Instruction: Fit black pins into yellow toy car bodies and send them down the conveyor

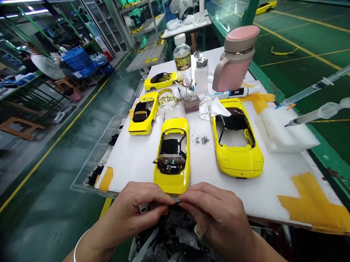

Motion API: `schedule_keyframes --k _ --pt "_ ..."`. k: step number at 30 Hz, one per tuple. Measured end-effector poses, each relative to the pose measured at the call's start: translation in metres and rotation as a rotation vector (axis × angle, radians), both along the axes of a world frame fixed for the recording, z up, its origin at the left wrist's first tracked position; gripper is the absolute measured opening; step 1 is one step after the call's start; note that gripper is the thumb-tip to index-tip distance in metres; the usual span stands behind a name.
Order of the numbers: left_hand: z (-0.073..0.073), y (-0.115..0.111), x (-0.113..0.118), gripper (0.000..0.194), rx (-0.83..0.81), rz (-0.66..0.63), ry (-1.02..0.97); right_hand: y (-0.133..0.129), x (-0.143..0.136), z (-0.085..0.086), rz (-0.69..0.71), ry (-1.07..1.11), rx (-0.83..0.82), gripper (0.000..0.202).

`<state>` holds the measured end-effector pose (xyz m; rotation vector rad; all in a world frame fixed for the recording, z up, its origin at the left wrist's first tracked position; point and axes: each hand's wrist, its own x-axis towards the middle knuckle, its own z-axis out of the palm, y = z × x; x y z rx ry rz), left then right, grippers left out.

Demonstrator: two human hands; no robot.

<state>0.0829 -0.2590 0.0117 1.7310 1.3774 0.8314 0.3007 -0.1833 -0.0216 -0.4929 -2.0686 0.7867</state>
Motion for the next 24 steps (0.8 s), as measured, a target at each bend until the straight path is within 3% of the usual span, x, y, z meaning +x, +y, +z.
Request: schedule_keyframes --k 3,6,11,13,16,19,24 --pt "0.000 0.001 -0.003 0.019 -0.029 0.005 -0.059 -0.001 -0.001 -0.001 -0.049 -0.024 0.103 0.012" --pt "-0.001 0.002 -0.007 0.017 -0.165 -0.002 -0.211 0.000 0.002 -0.001 -0.094 -0.057 0.244 0.016" --pt "-0.003 0.001 -0.012 0.017 -0.383 0.012 -0.412 0.003 0.002 0.002 -0.036 -0.089 0.322 0.020" --pt "-0.004 0.003 -0.017 0.014 -0.358 0.074 -0.366 0.005 -0.002 0.001 -0.072 -0.095 0.302 0.015" --pt "-0.009 0.009 -0.029 0.013 -0.237 0.314 -0.269 0.010 -0.010 -0.003 -0.195 -0.130 0.261 0.012" --pt "-0.021 0.018 -0.041 0.020 -0.153 0.506 -0.301 0.017 -0.017 -0.010 -0.265 -0.158 0.245 0.012" --pt "-0.043 0.030 -0.045 0.032 -0.154 0.512 -0.435 0.023 -0.026 -0.017 -0.257 -0.184 0.235 0.010"
